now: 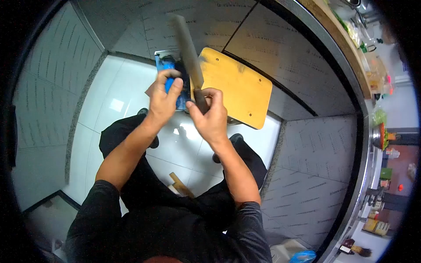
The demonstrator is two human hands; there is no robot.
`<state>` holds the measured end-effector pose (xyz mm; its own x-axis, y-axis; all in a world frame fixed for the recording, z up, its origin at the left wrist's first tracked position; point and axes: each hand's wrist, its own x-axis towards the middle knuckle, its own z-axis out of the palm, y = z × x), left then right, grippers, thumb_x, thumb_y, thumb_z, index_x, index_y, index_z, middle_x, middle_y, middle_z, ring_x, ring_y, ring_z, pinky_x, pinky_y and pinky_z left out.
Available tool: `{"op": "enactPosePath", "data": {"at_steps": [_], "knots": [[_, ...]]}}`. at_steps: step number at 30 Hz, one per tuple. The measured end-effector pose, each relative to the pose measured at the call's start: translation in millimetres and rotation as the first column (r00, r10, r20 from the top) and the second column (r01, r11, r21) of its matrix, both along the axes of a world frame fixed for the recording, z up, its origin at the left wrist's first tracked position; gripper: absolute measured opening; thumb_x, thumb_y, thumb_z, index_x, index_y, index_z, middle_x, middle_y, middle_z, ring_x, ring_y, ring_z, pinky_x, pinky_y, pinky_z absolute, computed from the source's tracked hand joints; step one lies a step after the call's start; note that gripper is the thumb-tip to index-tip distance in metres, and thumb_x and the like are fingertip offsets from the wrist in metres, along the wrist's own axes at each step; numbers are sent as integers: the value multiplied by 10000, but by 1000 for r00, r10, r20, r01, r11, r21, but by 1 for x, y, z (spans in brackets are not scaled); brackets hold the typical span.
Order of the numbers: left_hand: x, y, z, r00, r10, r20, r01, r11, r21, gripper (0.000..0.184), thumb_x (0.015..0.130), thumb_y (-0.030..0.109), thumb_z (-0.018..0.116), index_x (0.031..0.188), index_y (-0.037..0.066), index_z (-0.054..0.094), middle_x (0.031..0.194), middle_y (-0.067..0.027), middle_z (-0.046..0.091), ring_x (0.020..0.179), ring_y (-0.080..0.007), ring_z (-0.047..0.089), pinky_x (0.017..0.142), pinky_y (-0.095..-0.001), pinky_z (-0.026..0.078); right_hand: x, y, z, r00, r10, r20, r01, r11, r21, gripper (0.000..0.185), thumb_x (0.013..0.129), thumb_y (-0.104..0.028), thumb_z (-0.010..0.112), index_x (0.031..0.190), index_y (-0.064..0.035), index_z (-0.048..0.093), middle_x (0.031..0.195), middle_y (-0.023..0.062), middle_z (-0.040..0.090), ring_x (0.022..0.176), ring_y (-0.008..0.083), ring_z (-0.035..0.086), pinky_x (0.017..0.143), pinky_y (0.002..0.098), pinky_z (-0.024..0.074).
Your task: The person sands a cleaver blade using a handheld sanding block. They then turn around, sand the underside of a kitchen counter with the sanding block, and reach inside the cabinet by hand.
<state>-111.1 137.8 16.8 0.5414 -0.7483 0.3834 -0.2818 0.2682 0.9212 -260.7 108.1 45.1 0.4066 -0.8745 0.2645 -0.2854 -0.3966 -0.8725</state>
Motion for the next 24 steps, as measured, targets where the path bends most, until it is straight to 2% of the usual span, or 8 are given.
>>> {"op": "enactPosePath", "data": {"at_steps": [1, 2, 3, 5, 7, 9, 14, 24], "knots": [[6, 4, 17, 994, 18, -111, -13, 999, 45, 345, 968, 269, 616, 1216, 64, 490, 953, -53, 590, 785, -121, 574, 708, -272, 501, -5, -3, 2, 999, 29, 40, -36, 984, 172, 357, 873, -100, 677, 1156, -16, 476, 775, 102, 658, 615, 187, 616, 578, 335, 505], [22, -4, 5, 990, 78, -116, -83, 996, -37, 408, 929, 237, 665, 1256, 92, 467, 884, -38, 602, 675, -81, 551, 587, -231, 480, -8, -3, 3, 967, 46, 250, -127, 939, 320, 333, 896, -97, 640, 1167, -17, 464, 795, 99, 646, 611, 168, 593, 576, 318, 499], [29, -3, 17, 946, 49, -321, -71, 996, -56, 474, 913, 204, 676, 1292, 55, 434, 871, -54, 608, 667, -87, 553, 570, -227, 466, -11, -3, 2, 894, 21, 447, -241, 865, 440, 310, 919, -93, 604, 1179, -19, 453, 816, 96, 635, 607, 148, 571, 575, 300, 493], [53, 2, 31, 895, 153, -418, -80, 979, 187, 493, 891, 152, 681, 1282, -13, 430, 873, -65, 615, 643, -87, 545, 542, -223, 446, -18, -4, -11, 845, -35, 533, -278, 823, 495, 211, 960, -169, 498, 1119, -30, 492, 834, 85, 570, 612, 168, 556, 578, 284, 482], [76, 2, 24, 858, 114, -501, -39, 987, 158, 472, 883, 131, 672, 1245, -71, 446, 885, -83, 624, 627, -84, 538, 526, -222, 438, -24, 4, -29, 712, -155, 685, -416, 692, 590, 188, 962, -186, 493, 1082, -40, 504, 792, 70, 540, 590, 162, 533, 548, 277, 462], [91, 7, 25, 725, 41, -688, 27, 996, 88, 336, 901, 143, 655, 1133, -55, 514, 833, -80, 615, 615, -91, 542, 514, -221, 453, -28, 9, -62, 740, -227, 634, -378, 639, 670, 170, 970, -206, 506, 1047, -54, 508, 777, 61, 529, 571, 151, 512, 497, 262, 424], [107, 11, 26, 587, 34, -809, 33, 997, 66, 141, 899, 78, 628, 974, -30, 578, 832, -94, 616, 633, -120, 568, 527, -238, 475, -10, 24, -110, 785, -328, 526, -242, 619, 747, 187, 980, -241, 534, 998, -55, 528, 745, 49, 523, 560, 150, 506, 492, 272, 420], [115, 13, 16, 630, -42, -776, 181, 979, 94, 119, 882, 3, 589, 967, -78, 569, 891, -133, 613, 745, -167, 600, 659, -285, 518, 4, 0, -137, 796, -407, 448, -146, 590, 794, 273, 989, -291, 542, 1021, -19, 557, 743, 48, 551, 577, 151, 512, 508, 267, 431]]}}
